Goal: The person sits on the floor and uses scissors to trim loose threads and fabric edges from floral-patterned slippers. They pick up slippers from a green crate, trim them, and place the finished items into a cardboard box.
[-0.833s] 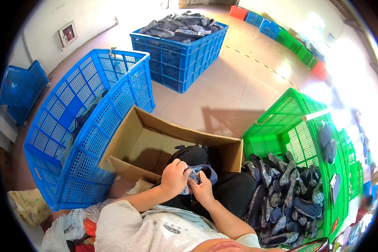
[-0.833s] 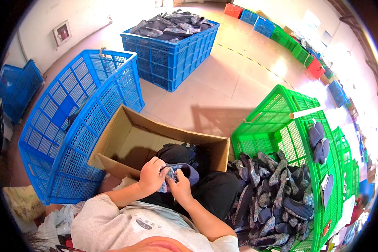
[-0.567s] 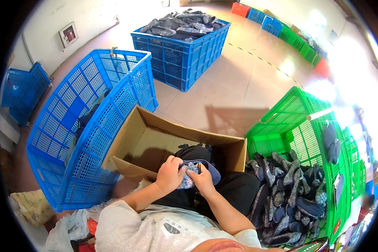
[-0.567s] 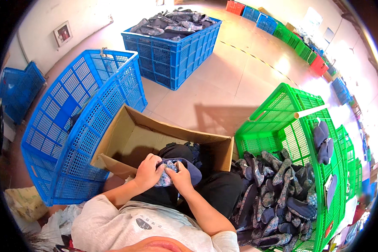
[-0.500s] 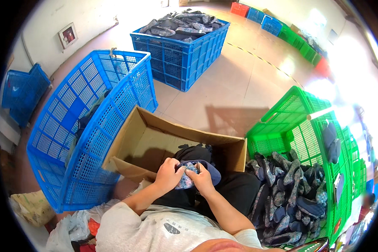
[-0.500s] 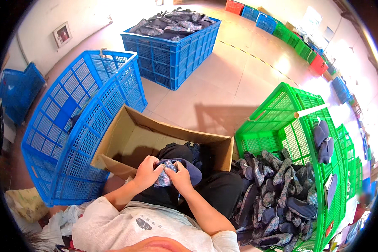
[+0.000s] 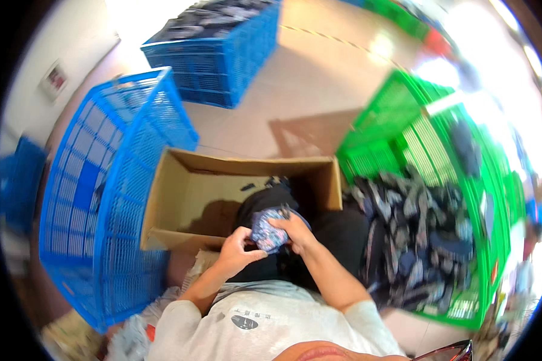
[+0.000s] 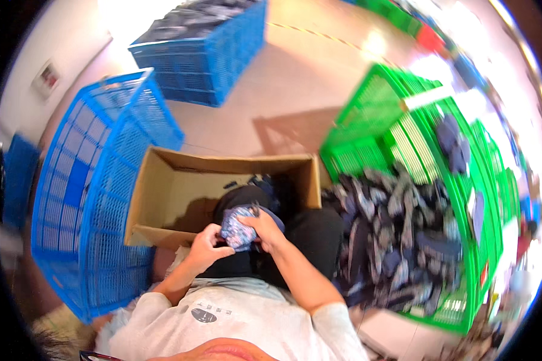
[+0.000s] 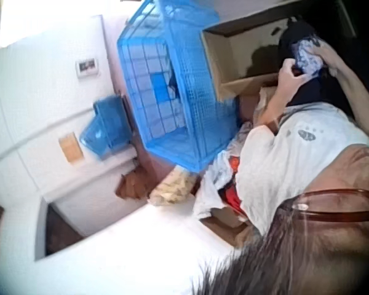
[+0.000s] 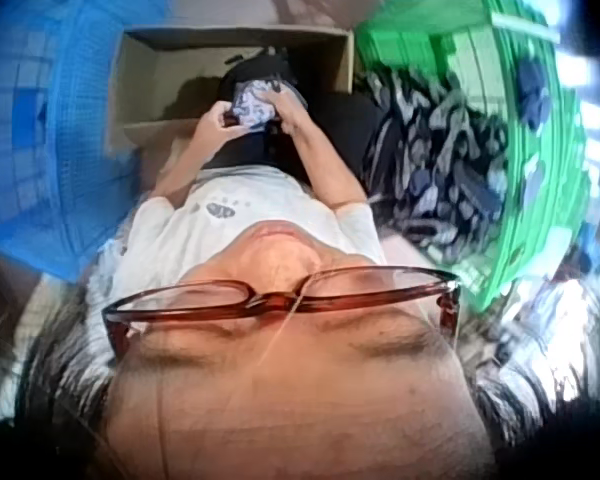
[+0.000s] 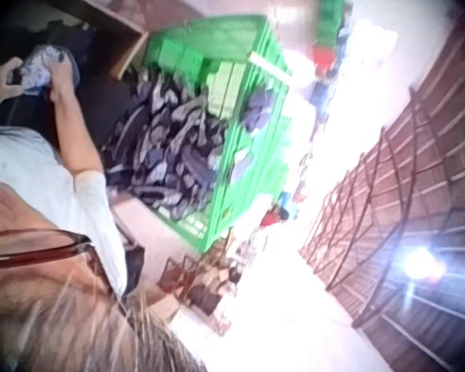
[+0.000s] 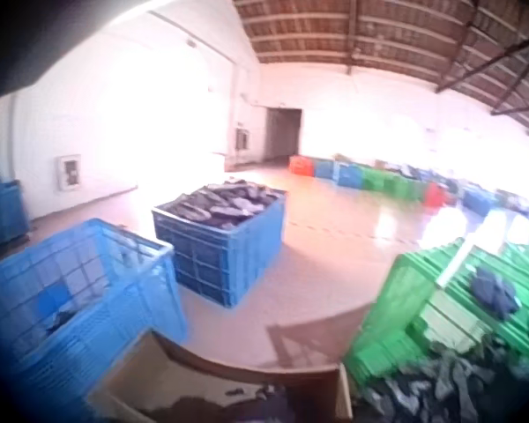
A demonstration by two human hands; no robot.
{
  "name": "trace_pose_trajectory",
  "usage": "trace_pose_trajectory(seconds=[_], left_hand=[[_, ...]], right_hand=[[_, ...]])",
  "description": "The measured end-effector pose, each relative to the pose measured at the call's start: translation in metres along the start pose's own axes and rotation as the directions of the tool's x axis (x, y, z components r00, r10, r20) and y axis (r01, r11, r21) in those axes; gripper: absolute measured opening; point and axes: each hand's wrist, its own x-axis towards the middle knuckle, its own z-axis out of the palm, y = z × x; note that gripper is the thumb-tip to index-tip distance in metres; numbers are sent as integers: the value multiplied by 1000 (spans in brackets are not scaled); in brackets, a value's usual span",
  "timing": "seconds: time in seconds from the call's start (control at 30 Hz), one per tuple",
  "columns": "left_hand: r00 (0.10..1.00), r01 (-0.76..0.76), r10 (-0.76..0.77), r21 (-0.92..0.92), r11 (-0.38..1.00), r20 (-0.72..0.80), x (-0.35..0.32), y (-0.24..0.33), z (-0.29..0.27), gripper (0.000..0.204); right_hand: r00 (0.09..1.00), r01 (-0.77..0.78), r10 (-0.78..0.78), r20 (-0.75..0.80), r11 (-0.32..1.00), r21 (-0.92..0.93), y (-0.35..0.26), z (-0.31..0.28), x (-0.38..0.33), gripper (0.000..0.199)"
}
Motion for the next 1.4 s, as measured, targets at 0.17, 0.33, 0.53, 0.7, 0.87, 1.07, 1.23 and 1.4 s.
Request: trace_pose_trajectory(seconds=[0.17, 0.33, 0.53, 0.7, 0.87, 1.07, 1.23, 1.4], left_hand=[[992, 10, -34, -186, 983, -125, -7, 12, 22, 35], [984, 37, -67, -177, 984, -166, -5, 17, 23, 28], [966, 67, -26, 154, 986, -256, 1, 20, 18, 21], [895, -123, 392, 730, 672, -210, 15, 39, 40, 21], [832, -252, 551, 837, 485, -68, 33, 45, 53, 23], [782, -259, 624, 901, 349, -17, 37, 68, 15, 23], [726, -378, 685, 868, 321, 63, 34, 65, 0, 25], [728, -458, 669, 832, 312, 150, 27, 62, -4, 24]], right_hand=[[994, 51, -56, -95, 998, -48, 3, 3, 1, 23], [919, 287, -353, -177, 905, -315, 11, 5, 0, 31], [747, 418, -636, -194, 676, -606, 30, 16, -1, 35], [671, 332, -702, -239, 573, -749, 27, 39, -10, 24], [664, 345, -702, -255, 591, -729, 24, 27, -2, 28], [942, 296, -336, 11, 813, -502, -22, 16, -46, 37], [765, 370, -638, -88, 547, -751, -24, -10, -60, 37], [685, 218, -711, -157, 406, -888, 4, -8, -38, 38]])
